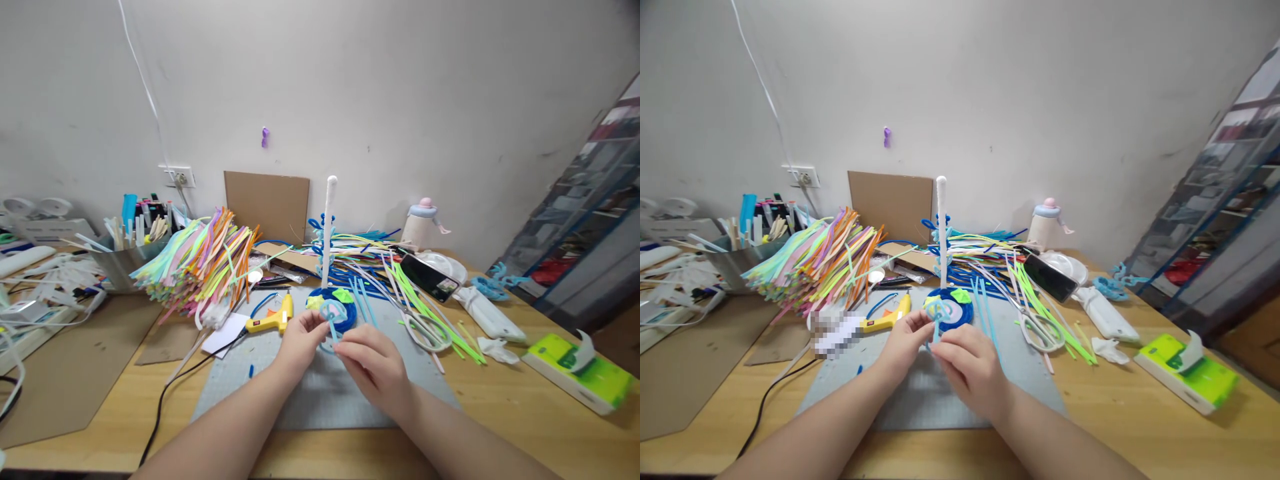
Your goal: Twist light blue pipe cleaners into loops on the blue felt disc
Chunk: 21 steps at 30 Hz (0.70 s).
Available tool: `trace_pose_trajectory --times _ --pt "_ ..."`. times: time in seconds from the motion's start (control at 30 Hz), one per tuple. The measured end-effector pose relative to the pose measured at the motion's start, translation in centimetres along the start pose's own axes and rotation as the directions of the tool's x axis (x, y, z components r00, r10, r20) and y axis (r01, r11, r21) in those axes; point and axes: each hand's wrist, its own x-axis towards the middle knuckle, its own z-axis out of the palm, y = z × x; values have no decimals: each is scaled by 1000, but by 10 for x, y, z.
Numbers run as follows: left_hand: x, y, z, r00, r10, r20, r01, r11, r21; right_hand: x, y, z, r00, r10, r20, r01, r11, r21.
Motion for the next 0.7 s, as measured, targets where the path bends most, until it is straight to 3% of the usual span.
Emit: trace_pose_trajectory --times 0.17,0.27,0.33,0.4,0.5,0.7 --pt "1 -2 -2 1000 -12 -6 12 1000 4 0 -6 -3 984 -167 62 167 986 14" --pt "1 -2 -2 1000 -10 -17 10 1000 -7 1 -7 -3 980 -176 92 174 984 25" --pt "1 0 -1 1000 -11 -8 11 1000 -9 1 -5 -3 993 -110 48 109 994 33" --pt "1 2 -1 1000 -18 3 18 1000 -11 3 0 -4 997 18 -70 -16 999 35" --pt "-1 5 1 999 -38 24 38 999 -14 7 12 -8 955 204 -215 -207 978 8" --pt "-4 2 3 987 -76 139 81 996 -35 15 25 -13 971 216 -101 -217 976 7"
